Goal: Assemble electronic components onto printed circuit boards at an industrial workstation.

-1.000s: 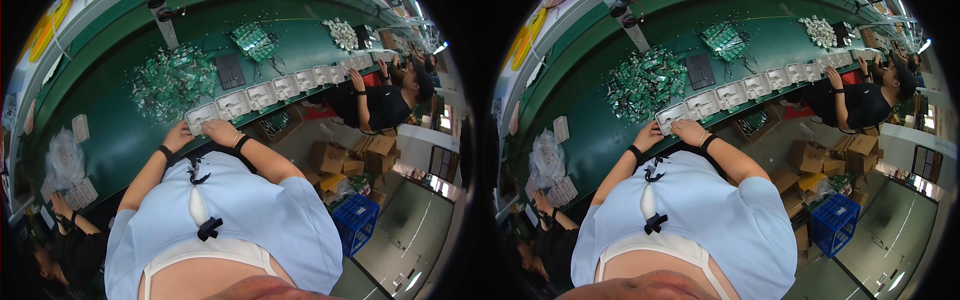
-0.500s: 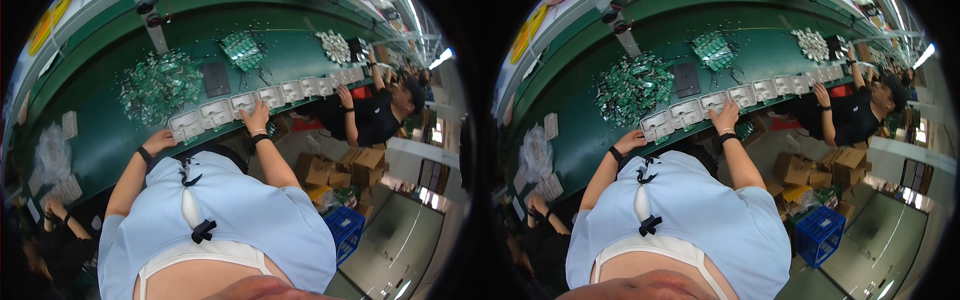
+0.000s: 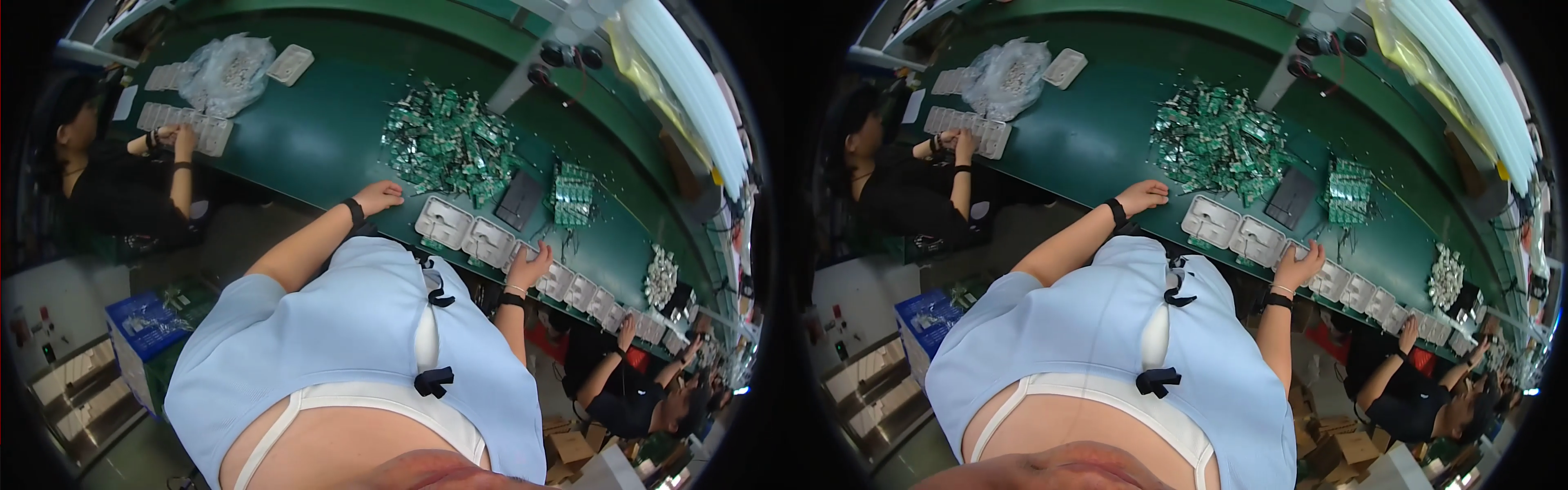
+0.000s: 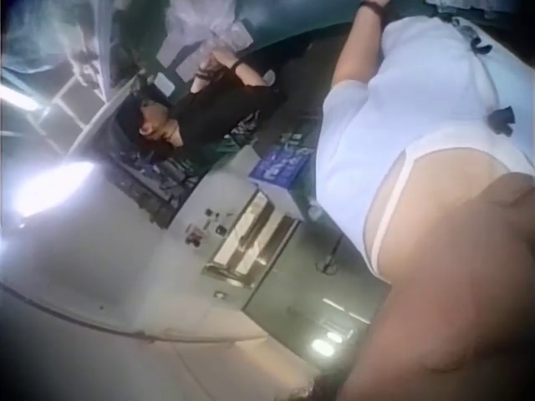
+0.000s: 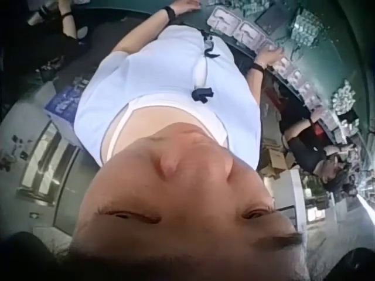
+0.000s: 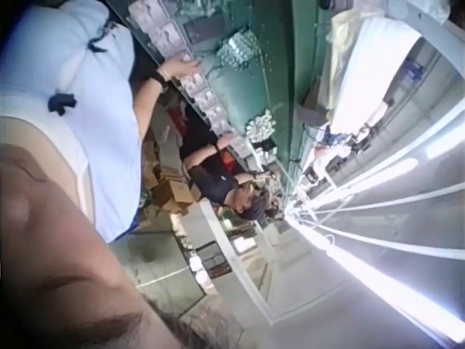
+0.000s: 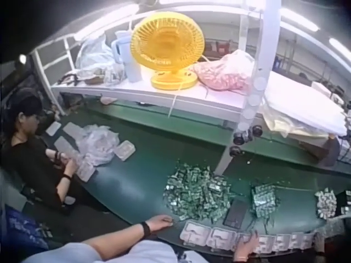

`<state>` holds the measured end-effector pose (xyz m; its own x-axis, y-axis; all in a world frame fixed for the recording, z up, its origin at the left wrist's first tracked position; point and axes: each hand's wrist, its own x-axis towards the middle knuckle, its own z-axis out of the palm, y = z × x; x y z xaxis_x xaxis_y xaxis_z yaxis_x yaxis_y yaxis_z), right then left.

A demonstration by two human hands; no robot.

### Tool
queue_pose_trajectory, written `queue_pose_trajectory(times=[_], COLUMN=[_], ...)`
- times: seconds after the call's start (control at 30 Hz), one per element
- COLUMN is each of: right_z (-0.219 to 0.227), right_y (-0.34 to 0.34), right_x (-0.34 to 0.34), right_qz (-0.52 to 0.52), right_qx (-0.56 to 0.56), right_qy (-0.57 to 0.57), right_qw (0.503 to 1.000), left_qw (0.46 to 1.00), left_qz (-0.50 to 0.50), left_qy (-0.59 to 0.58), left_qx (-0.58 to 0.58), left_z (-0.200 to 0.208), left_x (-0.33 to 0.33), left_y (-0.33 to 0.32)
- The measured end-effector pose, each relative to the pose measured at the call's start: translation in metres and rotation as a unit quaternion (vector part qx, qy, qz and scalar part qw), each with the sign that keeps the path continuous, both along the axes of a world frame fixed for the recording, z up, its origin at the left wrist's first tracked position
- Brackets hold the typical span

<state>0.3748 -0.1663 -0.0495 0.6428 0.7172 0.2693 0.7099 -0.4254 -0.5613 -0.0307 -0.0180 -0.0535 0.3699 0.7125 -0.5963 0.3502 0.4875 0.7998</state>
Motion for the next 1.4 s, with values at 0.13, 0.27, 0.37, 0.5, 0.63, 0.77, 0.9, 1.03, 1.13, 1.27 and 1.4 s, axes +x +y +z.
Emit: queue_pose_trajectory(times=[0.13,0.27,0.37,0.5,0.63,0.77,0.9,1.03,1.13,1.27,1.4], right_z=[0.042,0.079,0.083,0.097,0.110,0.110,0.111,0.100,0.105,0.032,-0.019], right_y=[0.033,0.050,0.055,0.052,0.046,0.042,0.048,0.074,0.122,0.178,0.205], right_x=[-0.034,-0.075,-0.095,-0.119,-0.143,-0.155,-0.156,-0.154,-0.178,-0.184,-0.190], right_qz=[0.081,0.190,0.264,0.331,0.255,0.193,0.171,0.122,0.001,-0.110,-0.196], right_qx=[0.002,-0.007,-0.011,-0.066,-0.141,-0.142,-0.157,-0.149,-0.094,-0.074,-0.016], right_qy=[0.175,0.217,0.139,0.067,0.197,0.255,0.298,0.453,0.659,0.864,0.884], right_qw=[0.981,0.957,0.954,0.939,0.936,0.937,0.926,0.870,0.746,0.485,0.423], left_qw=[0.995,0.964,0.900,0.802,0.753,0.734,0.732,0.722,0.727,0.758,0.804], left_qz=[0.095,0.167,0.217,0.207,0.171,0.137,0.111,0.114,0.085,-0.002,-0.056], left_qy=[0.015,0.152,0.273,0.449,0.522,0.536,0.537,0.505,0.416,0.308,0.273], left_qx=[0.022,0.138,0.262,0.335,0.363,0.393,0.404,0.458,0.539,0.575,0.526], left_z=[0.003,-0.020,-0.016,0.012,0.015,0.005,0.008,0.018,0.012,0.034,0.054], left_x=[-0.042,-0.114,-0.167,-0.217,-0.244,-0.248,-0.256,-0.247,-0.243,-0.197,-0.154], left_y=[0.017,0.074,0.137,0.198,0.250,0.274,0.277,0.248,0.201,0.118,0.042])
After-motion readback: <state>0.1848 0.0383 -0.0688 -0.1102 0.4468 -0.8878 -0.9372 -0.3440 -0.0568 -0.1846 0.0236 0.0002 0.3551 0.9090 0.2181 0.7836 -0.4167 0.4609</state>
